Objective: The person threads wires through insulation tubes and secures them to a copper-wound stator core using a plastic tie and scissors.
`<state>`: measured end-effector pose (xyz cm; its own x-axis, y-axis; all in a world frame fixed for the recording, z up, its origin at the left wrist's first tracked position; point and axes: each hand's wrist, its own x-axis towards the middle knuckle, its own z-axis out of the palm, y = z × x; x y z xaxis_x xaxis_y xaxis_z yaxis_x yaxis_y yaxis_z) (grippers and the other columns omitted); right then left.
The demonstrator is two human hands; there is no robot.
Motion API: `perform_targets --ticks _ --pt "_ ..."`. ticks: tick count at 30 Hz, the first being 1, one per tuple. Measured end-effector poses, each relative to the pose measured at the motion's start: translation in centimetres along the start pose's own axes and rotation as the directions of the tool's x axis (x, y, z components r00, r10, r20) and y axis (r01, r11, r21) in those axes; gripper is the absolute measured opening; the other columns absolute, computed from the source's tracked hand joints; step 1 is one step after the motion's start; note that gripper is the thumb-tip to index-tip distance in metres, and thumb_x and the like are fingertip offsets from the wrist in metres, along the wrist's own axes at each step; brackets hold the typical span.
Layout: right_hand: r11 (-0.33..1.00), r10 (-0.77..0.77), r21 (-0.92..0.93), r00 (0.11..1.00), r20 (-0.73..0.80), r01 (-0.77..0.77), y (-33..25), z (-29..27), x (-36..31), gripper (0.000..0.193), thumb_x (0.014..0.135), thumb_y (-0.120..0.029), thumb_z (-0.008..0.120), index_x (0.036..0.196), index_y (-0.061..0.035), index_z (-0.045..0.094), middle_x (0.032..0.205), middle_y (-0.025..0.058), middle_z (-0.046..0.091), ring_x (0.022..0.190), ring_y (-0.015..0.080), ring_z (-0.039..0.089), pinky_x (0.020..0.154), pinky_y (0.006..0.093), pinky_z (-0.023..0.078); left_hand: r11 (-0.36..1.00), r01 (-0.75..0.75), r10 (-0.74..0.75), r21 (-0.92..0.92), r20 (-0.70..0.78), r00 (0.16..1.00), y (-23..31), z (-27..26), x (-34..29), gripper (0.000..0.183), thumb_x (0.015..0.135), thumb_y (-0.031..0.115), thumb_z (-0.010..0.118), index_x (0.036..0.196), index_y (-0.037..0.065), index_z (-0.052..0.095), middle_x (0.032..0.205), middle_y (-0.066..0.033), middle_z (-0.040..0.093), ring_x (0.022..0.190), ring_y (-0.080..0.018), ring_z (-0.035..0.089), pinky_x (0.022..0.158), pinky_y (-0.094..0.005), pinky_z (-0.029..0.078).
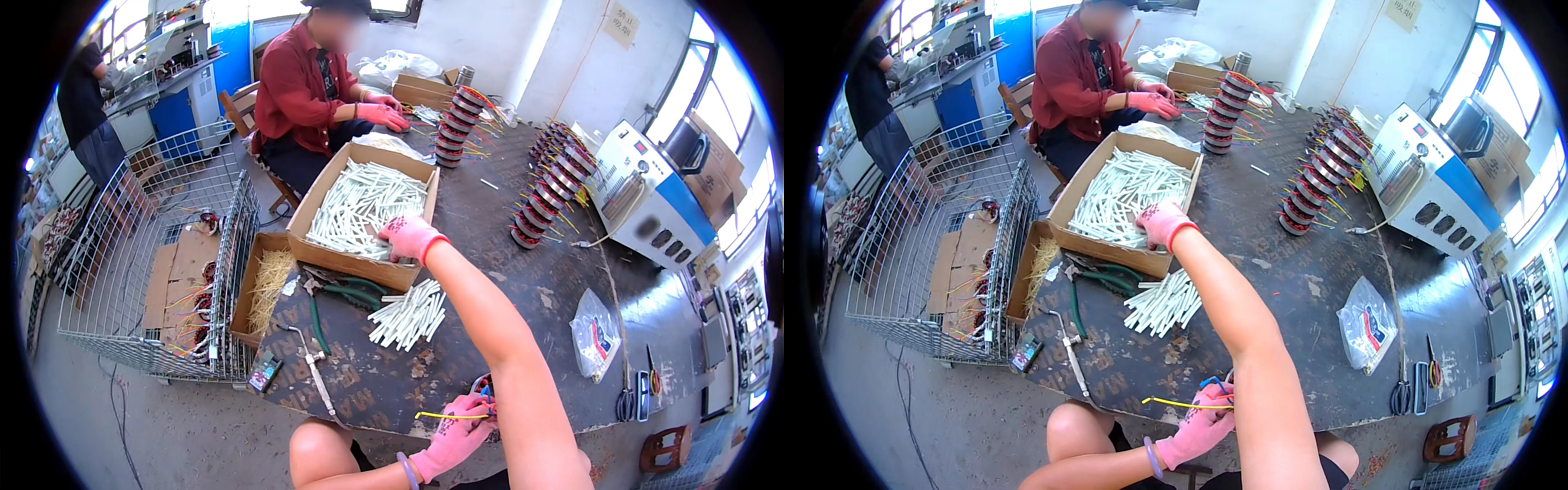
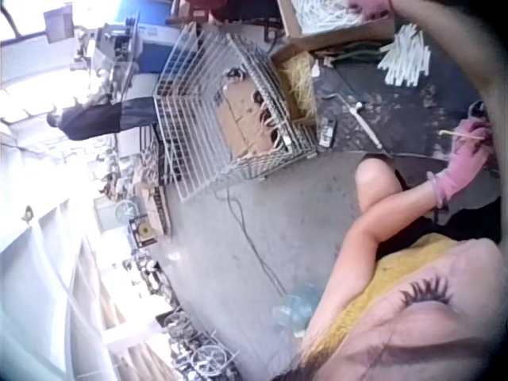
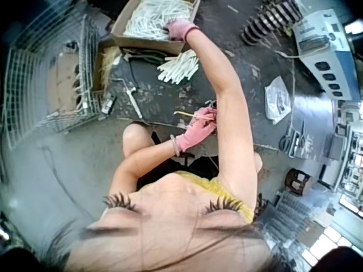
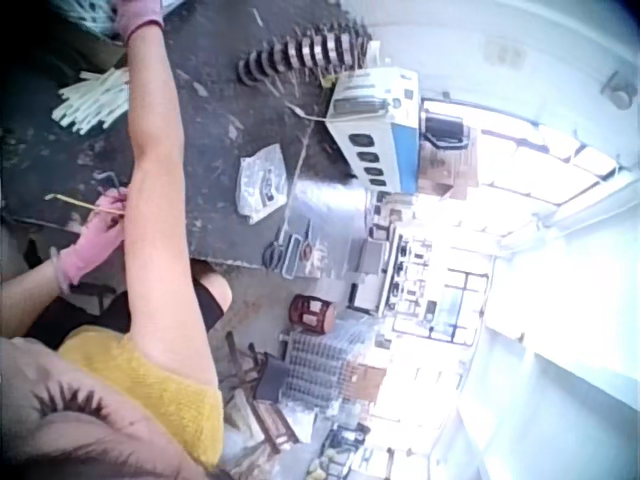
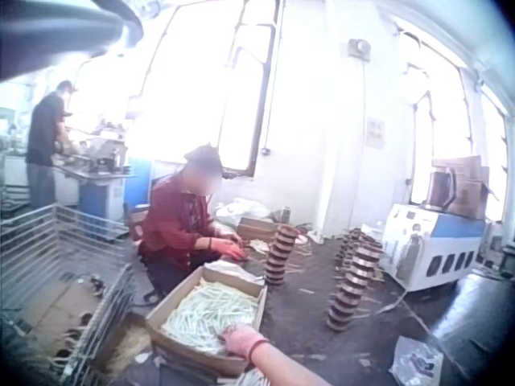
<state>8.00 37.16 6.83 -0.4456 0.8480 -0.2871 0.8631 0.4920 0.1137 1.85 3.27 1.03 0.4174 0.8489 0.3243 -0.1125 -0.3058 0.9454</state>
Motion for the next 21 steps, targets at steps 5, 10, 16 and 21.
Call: perform_targets --ticks 5,10,16,21 --pt "0.975 -0.015 0.218 0.986 -0.164 0.051 2.2 0.6 -0.7 0.044 0.078 -0.032 0.076 0.117 -0.0118 0.065 0.103 0.0132 0.071 0.100 0.0311 0.067 0.085 0.0403 0.053 0.998 0.039 -0.036 -0.054 0.053 0.998 -0.8 0.1 -0.1 0.013 0.082 0.013 0.070 0.093 0.006 0.067 0.094 -0.0089 0.064 0.090 -0.0325 0.059 0.079 -0.0434 0.047" --pt "0.955 0.076 0.298 0.972 -0.221 -0.007 1.7 0.3 -1.6 0.033 0.088 -0.033 0.067 0.112 -0.0101 0.064 0.102 0.0174 0.070 0.099 0.0351 0.066 0.086 0.0432 0.052 0.996 -0.071 0.070 0.046 0.017 0.997 -0.6 -0.2 0.4 0.017 0.082 0.013 0.070 0.097 0.006 0.068 0.096 -0.0097 0.064 0.091 -0.0323 0.059 0.080 -0.0435 0.048" --pt "0.971 0.141 0.224 0.954 -0.264 -0.081 0.4 0.8 -1.3 0.031 0.087 -0.032 0.065 0.109 -0.0103 0.066 0.103 0.0167 0.070 0.099 0.0343 0.067 0.085 0.0435 0.054 0.991 -0.094 0.092 0.095 0.020 0.996 -0.7 -0.1 0.6 0.018 0.082 0.013 0.069 0.098 0.005 0.068 0.102 -0.0103 0.064 0.093 -0.0330 0.059 0.080 -0.0436 0.048" --pt "0.963 0.219 0.194 0.961 -0.168 -0.185 -0.8 1.4 0.4 0.032 0.084 -0.035 0.066 0.104 -0.0107 0.069 0.104 0.0147 0.070 0.100 0.0317 0.067 0.086 0.0439 0.054 0.997 0.036 -0.043 0.070 0.089 0.995 0.4 -0.5 0.3 0.017 0.083 0.006 0.065 0.100 0.003 0.067 0.109 -0.0122 0.062 0.105 -0.0325 0.054 0.093 -0.0432 0.041"
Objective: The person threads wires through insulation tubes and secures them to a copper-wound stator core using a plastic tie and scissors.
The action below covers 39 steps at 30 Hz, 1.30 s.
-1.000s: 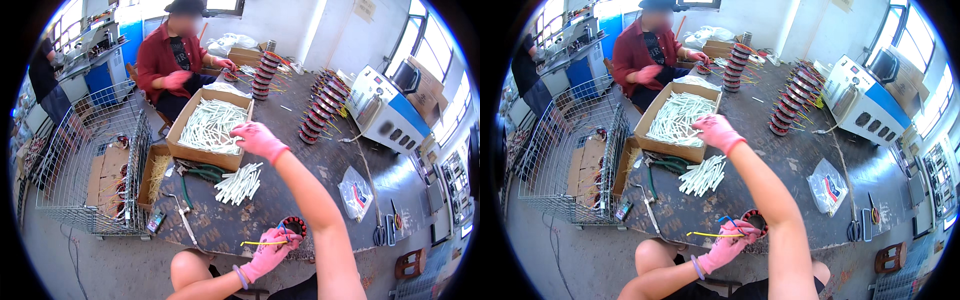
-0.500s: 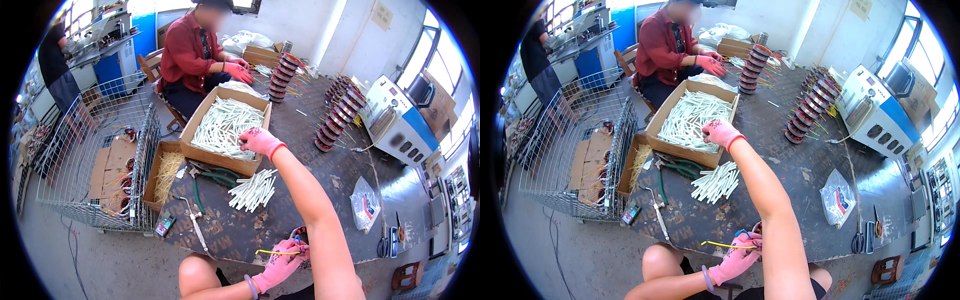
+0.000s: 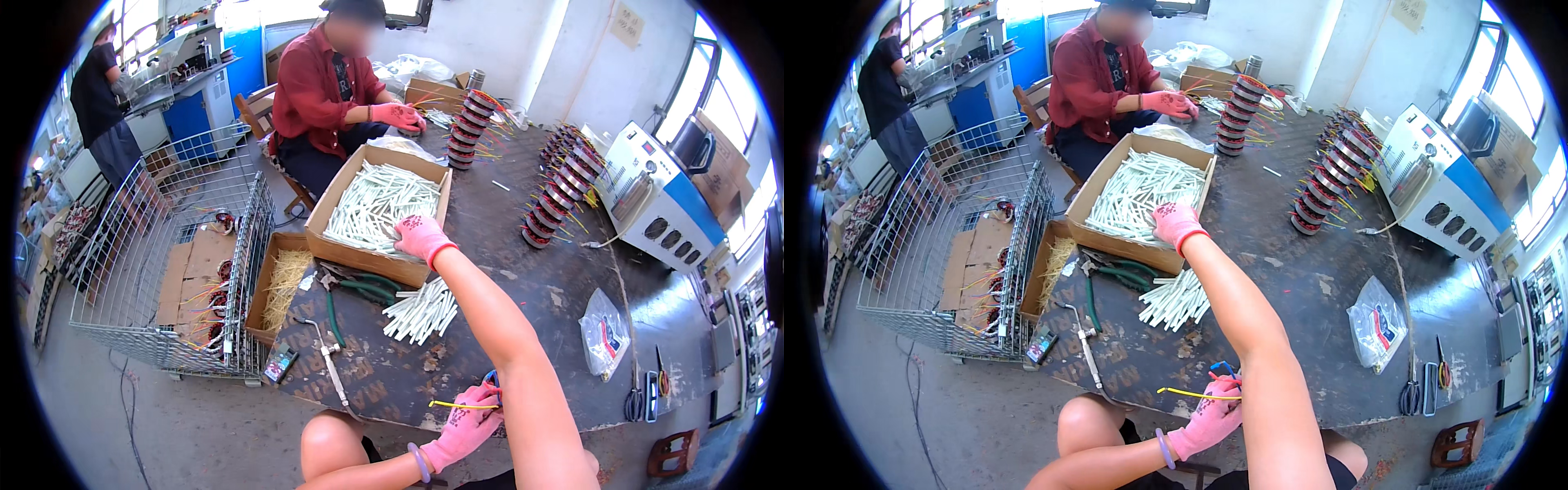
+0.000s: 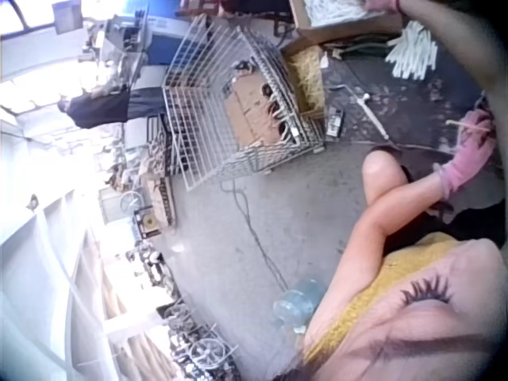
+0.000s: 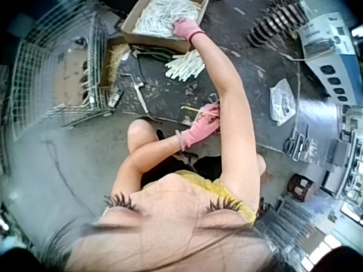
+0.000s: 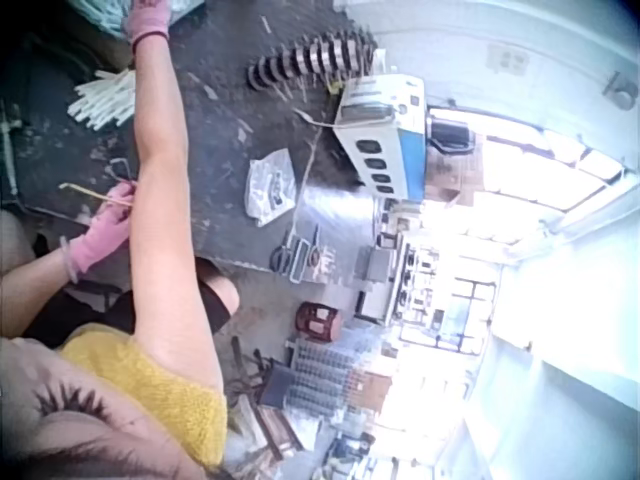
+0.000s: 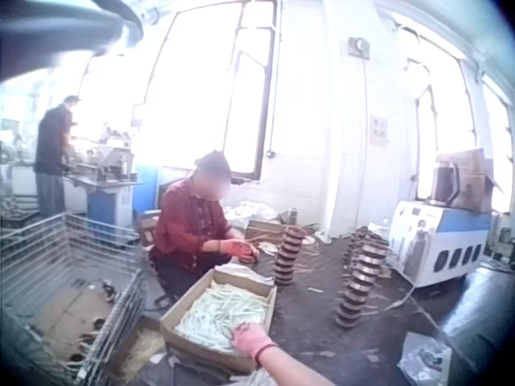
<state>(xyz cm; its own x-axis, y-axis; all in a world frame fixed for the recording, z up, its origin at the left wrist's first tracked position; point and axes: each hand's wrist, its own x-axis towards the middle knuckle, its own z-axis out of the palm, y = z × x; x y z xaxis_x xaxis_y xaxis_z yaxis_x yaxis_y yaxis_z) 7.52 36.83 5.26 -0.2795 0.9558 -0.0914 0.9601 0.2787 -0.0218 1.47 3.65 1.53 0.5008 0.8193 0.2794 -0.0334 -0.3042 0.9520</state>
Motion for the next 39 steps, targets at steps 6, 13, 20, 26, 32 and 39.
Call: perform_targets --ticks 6,13,20,26,32,39 --pt "0.974 0.043 0.227 0.996 -0.083 -0.023 0.1 -1.5 -1.0 0.033 0.091 -0.035 0.062 0.106 -0.0057 0.066 0.112 0.0177 0.068 0.106 0.0345 0.065 0.090 0.0430 0.052 0.981 -0.175 0.180 0.086 -0.055 0.982 -0.8 0.1 0.1 0.019 0.083 0.014 0.067 0.100 0.005 0.067 0.106 -0.0115 0.062 0.095 -0.0339 0.057 0.083 -0.0447 0.046" --pt "0.156 0.183 0.977 0.968 -0.172 0.144 2.0 -7.2 -12.3 0.023 0.095 -0.029 0.067 0.101 -0.0069 0.064 0.084 -0.0003 0.065 0.069 0.0076 0.058 0.063 0.0255 0.047 0.941 -0.294 0.313 0.169 -0.102 0.944 -0.2 0.0 1.6 0.023 0.078 0.008 0.075 0.101 0.013 0.074 0.097 -0.0069 0.064 0.095 -0.0291 0.060 0.082 -0.0415 0.048" --pt "0.265 0.509 0.958 0.828 -0.235 0.109 6.6 -3.5 -32.7 0.014 0.093 -0.018 0.066 0.096 -0.0044 0.063 0.078 -0.0023 0.063 0.067 0.0047 0.054 0.059 0.0229 0.044 0.970 -0.244 0.244 -0.001 -0.023 0.970 0.6 0.5 2.5 0.014 0.091 0.007 0.065 0.103 0.002 0.068 0.106 -0.0101 0.060 0.093 -0.0234 0.062 0.079 -0.0339 0.052" --pt "0.323 0.639 0.937 0.761 -0.112 -0.134 8.4 7.1 -41.0 0.013 0.089 -0.014 0.070 0.096 -0.0050 0.063 0.076 -0.0019 0.061 0.070 0.0061 0.053 0.060 0.0237 0.044 0.978 -0.065 0.081 -0.197 0.073 0.994 2.3 0.7 3.3 0.022 0.102 0.015 0.055 0.109 -0.001 0.069 0.102 -0.0018 0.054 0.090 -0.0106 0.055 0.083 -0.0247 0.045" --pt "-0.074 0.711 0.978 0.698 -0.087 0.196 8.3 2.3 -42.9 0.015 0.094 -0.022 0.068 0.101 -0.0087 0.065 0.081 -0.0030 0.063 0.061 0.0016 0.047 0.053 0.0192 0.035 0.969 0.014 0.029 -0.246 0.171 0.985 3.5 2.5 5.1 0.021 0.101 0.010 0.053 0.113 -0.001 0.066 0.095 -0.0004 0.054 0.087 -0.0074 0.053 0.079 -0.0225 0.044" --pt "0.045 0.584 0.964 0.776 -0.238 0.262 5.2 -9.4 -43.6 0.018 0.096 -0.021 0.063 0.107 -0.0063 0.060 0.080 -0.0004 0.063 0.060 0.0017 0.046 0.053 0.0189 0.035 0.968 0.010 0.043 -0.252 0.202 0.978 4.2 3.1 5.1 0.021 0.101 0.010 0.051 0.106 -0.002 0.068 0.080 0.0011 0.053 0.071 -0.0066 0.052 0.067 -0.0229 0.044"
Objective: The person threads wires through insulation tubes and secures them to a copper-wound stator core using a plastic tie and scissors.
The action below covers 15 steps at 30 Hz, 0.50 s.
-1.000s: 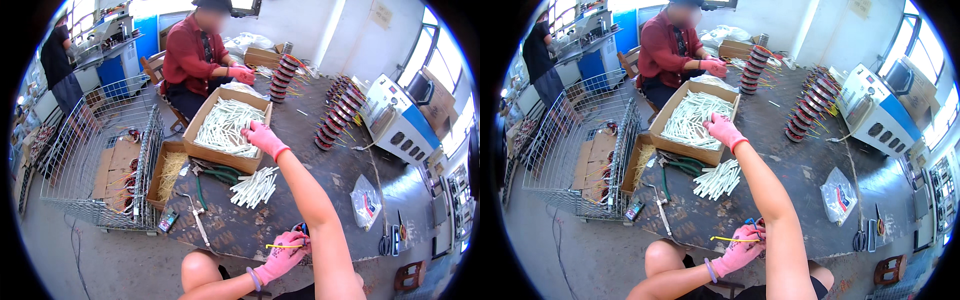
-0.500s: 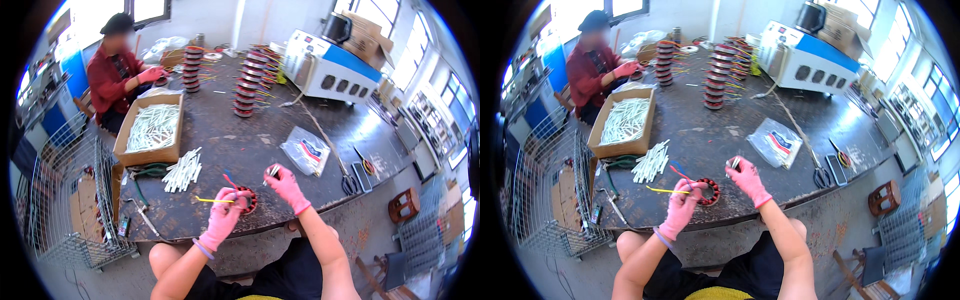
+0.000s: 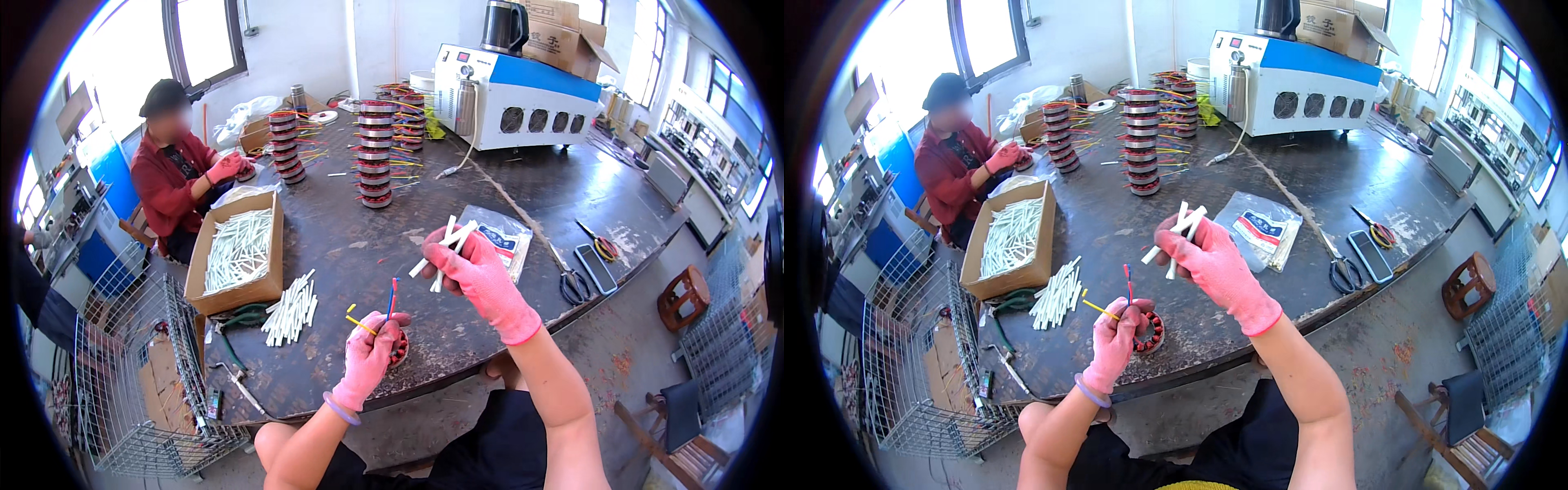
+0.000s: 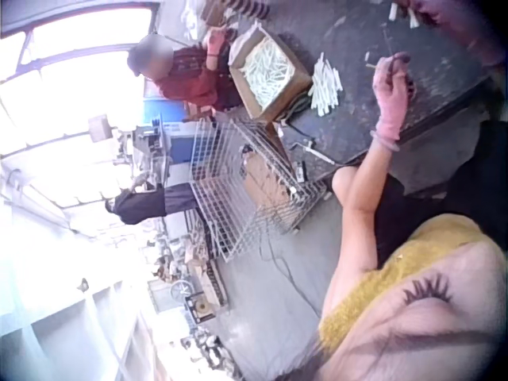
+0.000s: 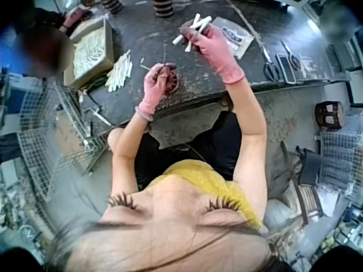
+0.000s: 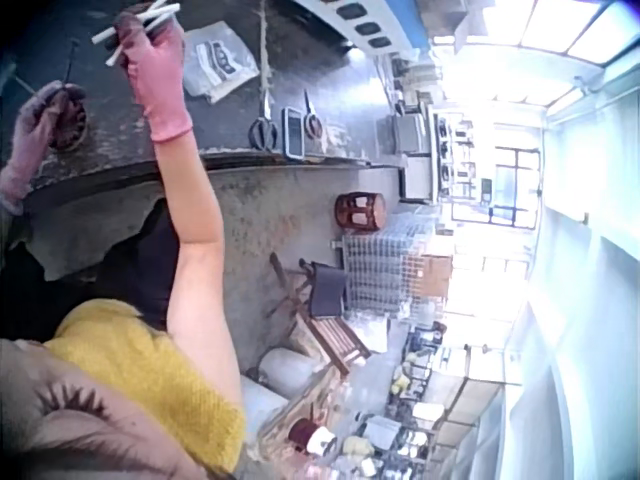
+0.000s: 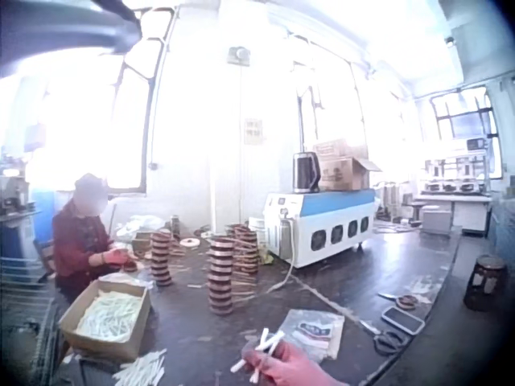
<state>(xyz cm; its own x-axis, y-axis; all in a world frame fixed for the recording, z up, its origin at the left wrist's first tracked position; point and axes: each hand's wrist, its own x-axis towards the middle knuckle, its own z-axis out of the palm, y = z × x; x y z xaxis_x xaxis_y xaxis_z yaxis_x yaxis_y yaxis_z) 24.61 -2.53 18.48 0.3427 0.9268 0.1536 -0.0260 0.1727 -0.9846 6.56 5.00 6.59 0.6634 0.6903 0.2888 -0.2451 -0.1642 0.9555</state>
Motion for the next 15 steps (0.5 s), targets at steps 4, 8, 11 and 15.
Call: perform_targets --ticks 4,8,11,15 --pt "0.986 -0.095 -0.138 0.995 -0.021 0.092 -1.9 0.9 -0.3 0.017 0.096 -0.019 0.064 0.105 -0.0044 0.060 0.077 -0.0005 0.063 0.062 0.0019 0.048 0.055 0.0193 0.037 0.993 -0.081 0.082 0.090 -0.008 0.997 -0.6 0.1 0.1 0.019 0.097 0.009 0.054 0.105 0.000 0.069 0.078 -0.0016 0.055 0.067 -0.0095 0.053 0.063 -0.0256 0.043" --pt "0.960 -0.163 -0.229 0.987 0.005 0.160 -1.9 2.0 -0.7 0.016 0.095 -0.018 0.066 0.102 -0.0049 0.060 0.072 -0.0018 0.060 0.060 0.0016 0.048 0.051 0.0198 0.036 0.963 -0.129 0.142 0.235 -0.037 0.989 0.2 -0.4 -0.3 0.018 0.096 0.009 0.056 0.104 0.000 0.069 0.075 -0.0034 0.058 0.068 -0.0127 0.056 0.064 -0.0278 0.045" --pt "0.939 -0.177 -0.295 0.984 0.023 0.176 -2.6 3.0 -1.3 0.014 0.094 -0.017 0.066 0.099 -0.0053 0.061 0.071 -0.0017 0.059 0.057 0.0014 0.047 0.049 0.0205 0.034 0.962 -0.150 0.165 0.228 -0.049 0.985 0.9 -0.3 -0.4 0.017 0.095 0.009 0.058 0.103 0.001 0.070 0.074 -0.0041 0.059 0.069 -0.0150 0.059 0.065 -0.0289 0.047" --pt "0.873 -0.209 -0.442 0.977 0.040 0.205 -3.4 4.0 -1.5 0.013 0.093 -0.015 0.066 0.097 -0.0039 0.061 0.070 0.0012 0.059 0.057 0.0051 0.050 0.052 0.0239 0.039 0.900 -0.252 0.284 0.355 -0.041 0.958 0.6 -0.7 -0.3 0.016 0.094 0.007 0.058 0.103 0.001 0.070 0.073 -0.0040 0.060 0.068 -0.0157 0.060 0.064 -0.0296 0.047"
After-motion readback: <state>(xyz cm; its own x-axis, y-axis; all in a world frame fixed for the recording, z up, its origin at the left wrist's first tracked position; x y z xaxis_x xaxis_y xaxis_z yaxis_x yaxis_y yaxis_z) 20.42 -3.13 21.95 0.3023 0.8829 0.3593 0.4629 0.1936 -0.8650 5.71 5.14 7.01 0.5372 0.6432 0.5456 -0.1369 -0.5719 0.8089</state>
